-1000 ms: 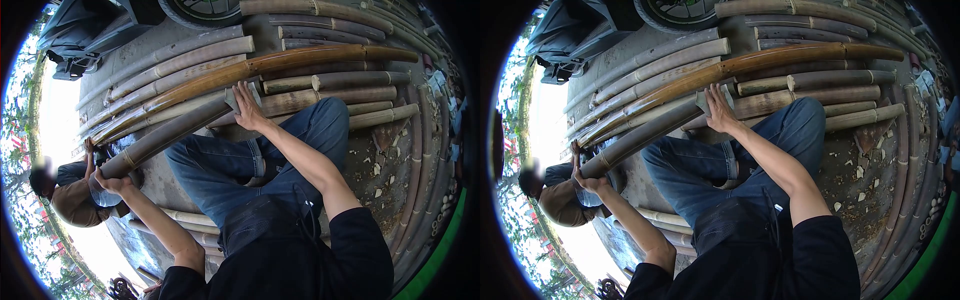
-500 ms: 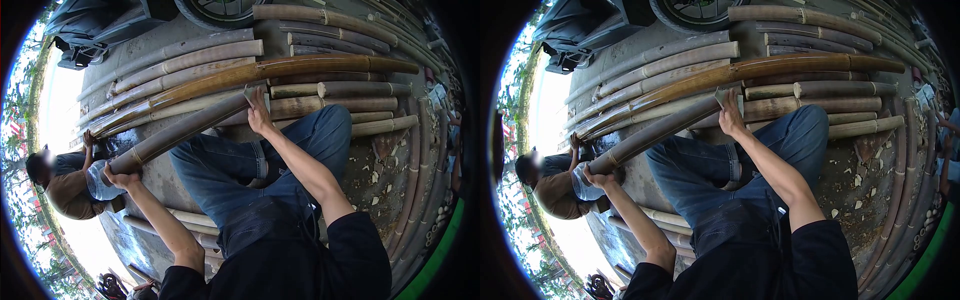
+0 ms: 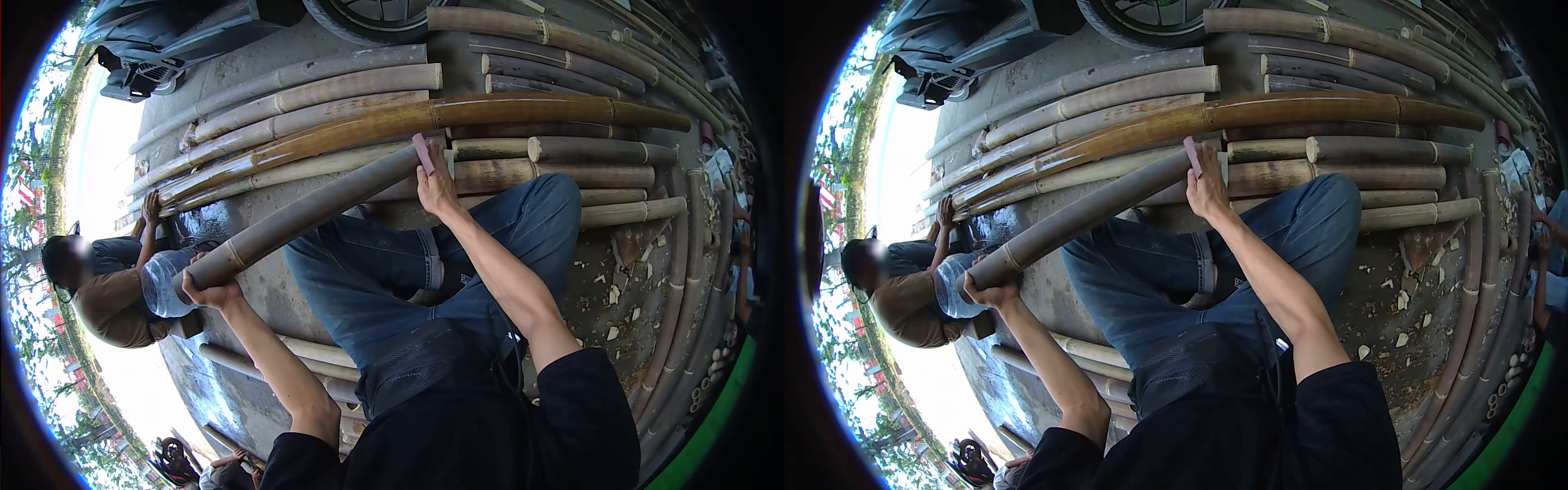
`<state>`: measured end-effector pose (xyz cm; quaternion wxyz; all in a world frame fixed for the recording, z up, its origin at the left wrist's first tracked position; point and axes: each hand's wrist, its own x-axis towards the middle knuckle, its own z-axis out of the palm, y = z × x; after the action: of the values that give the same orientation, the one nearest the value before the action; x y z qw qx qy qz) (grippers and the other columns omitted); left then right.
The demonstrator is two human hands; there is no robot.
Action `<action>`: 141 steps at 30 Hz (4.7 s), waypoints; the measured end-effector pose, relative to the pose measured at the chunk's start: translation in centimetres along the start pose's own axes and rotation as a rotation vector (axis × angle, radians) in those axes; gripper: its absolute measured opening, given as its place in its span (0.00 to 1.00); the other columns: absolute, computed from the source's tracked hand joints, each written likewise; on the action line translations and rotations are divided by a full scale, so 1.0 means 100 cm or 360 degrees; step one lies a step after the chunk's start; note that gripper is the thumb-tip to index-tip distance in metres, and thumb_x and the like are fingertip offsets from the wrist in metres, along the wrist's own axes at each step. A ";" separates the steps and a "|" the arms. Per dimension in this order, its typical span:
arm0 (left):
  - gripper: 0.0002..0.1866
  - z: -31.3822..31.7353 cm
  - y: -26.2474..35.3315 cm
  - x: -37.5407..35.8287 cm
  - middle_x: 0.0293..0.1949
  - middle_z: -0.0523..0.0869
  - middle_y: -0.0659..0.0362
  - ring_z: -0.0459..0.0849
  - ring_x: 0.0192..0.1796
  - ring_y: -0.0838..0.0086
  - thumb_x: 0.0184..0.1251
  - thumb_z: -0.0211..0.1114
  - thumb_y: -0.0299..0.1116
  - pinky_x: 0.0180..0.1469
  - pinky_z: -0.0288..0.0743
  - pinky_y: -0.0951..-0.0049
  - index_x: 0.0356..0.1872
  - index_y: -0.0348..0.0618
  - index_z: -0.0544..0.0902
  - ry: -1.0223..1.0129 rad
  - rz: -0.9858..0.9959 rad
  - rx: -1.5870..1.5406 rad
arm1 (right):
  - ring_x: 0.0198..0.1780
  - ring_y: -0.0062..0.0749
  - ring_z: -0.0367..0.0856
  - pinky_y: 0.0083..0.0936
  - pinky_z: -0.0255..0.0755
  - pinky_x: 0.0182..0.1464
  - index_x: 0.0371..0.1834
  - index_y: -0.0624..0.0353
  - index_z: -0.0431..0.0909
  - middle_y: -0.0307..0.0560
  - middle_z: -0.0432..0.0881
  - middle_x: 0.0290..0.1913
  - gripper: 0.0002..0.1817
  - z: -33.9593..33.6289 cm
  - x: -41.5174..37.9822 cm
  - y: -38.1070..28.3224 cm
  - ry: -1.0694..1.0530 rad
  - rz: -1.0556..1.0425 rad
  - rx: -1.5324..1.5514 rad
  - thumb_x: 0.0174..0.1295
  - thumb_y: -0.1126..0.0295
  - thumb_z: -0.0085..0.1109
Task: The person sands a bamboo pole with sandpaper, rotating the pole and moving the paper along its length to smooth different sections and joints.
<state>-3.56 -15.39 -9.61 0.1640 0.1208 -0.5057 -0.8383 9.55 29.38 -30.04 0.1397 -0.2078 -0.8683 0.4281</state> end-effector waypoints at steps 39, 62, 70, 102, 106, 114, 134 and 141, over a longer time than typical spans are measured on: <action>0.37 0.019 0.006 0.001 0.44 0.79 0.68 0.79 0.53 0.71 0.34 0.82 0.37 0.77 0.62 0.56 0.51 0.55 0.73 -0.1347 -0.0095 -0.1064 | 0.80 0.64 0.62 0.53 0.59 0.80 0.79 0.60 0.66 0.56 0.70 0.78 0.29 -0.019 0.015 0.002 0.0022 -0.0381 -0.0059 0.75 0.68 0.51; 0.26 0.019 -0.022 -0.033 0.49 0.84 0.51 0.85 0.54 0.58 0.52 0.70 0.39 0.67 0.76 0.50 0.53 0.40 0.80 -0.0105 -0.0073 -0.0252 | 0.79 0.67 0.63 0.56 0.56 0.81 0.80 0.59 0.65 0.64 0.68 0.78 0.29 -0.038 0.011 -0.006 -0.0128 0.0118 -0.0207 0.79 0.62 0.48; 0.27 0.001 -0.020 -0.024 0.49 0.83 0.55 0.83 0.56 0.60 0.48 0.69 0.36 0.70 0.73 0.50 0.53 0.43 0.80 -0.0451 0.0055 -0.0521 | 0.79 0.72 0.60 0.59 0.56 0.80 0.78 0.65 0.66 0.75 0.68 0.75 0.29 -0.022 0.010 0.003 -0.0008 0.0068 -0.0417 0.80 0.61 0.47; 0.34 0.032 0.049 -0.077 0.50 0.79 0.51 0.81 0.56 0.57 0.46 0.70 0.39 0.70 0.71 0.49 0.59 0.38 0.75 -0.0516 0.0330 -0.0360 | 0.76 0.65 0.67 0.51 0.58 0.81 0.70 0.67 0.73 0.70 0.74 0.72 0.24 -0.035 -0.028 -0.034 -0.0209 -0.0020 0.0123 0.80 0.62 0.49; 0.35 0.041 0.044 -0.070 0.51 0.79 0.50 0.81 0.57 0.56 0.47 0.70 0.38 0.71 0.71 0.50 0.60 0.37 0.74 -0.0565 0.0344 -0.0409 | 0.72 0.65 0.71 0.49 0.64 0.76 0.69 0.70 0.73 0.72 0.76 0.68 0.24 -0.038 -0.047 -0.087 -0.0122 -0.0550 0.0334 0.79 0.62 0.50; 0.35 0.055 0.051 -0.079 0.53 0.79 0.47 0.80 0.60 0.54 0.52 0.68 0.39 0.71 0.72 0.49 0.64 0.37 0.73 -0.0625 0.0347 -0.0372 | 0.63 0.63 0.78 0.51 0.67 0.71 0.63 0.68 0.77 0.65 0.81 0.61 0.28 -0.033 -0.038 -0.101 -0.0129 -0.0505 0.0419 0.71 0.55 0.61; 0.29 0.133 -0.087 -0.153 0.56 0.86 0.43 0.88 0.58 0.57 0.64 0.77 0.30 0.65 0.81 0.57 0.61 0.26 0.76 -0.0632 0.0315 0.0429 | 0.58 0.55 0.86 0.44 0.79 0.62 0.61 0.60 0.82 0.57 0.89 0.51 0.44 -0.054 -0.021 -0.092 -0.0309 -0.0616 0.0429 0.43 0.46 0.86; 0.57 0.109 0.149 -0.063 0.51 0.85 0.38 0.87 0.56 0.48 0.70 0.36 0.82 0.66 0.82 0.46 0.63 0.26 0.72 0.0031 0.1165 0.0434 | 0.39 0.39 0.93 0.30 0.81 0.42 0.43 0.62 0.91 0.52 0.93 0.37 0.19 -0.107 -0.004 -0.036 0.0165 -0.0115 0.0462 0.68 0.54 0.73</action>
<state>0.49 -10.51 8.85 0.4396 -0.0390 -0.6206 -0.6482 13.53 34.60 -20.80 0.2282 -0.1760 -0.7958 0.5326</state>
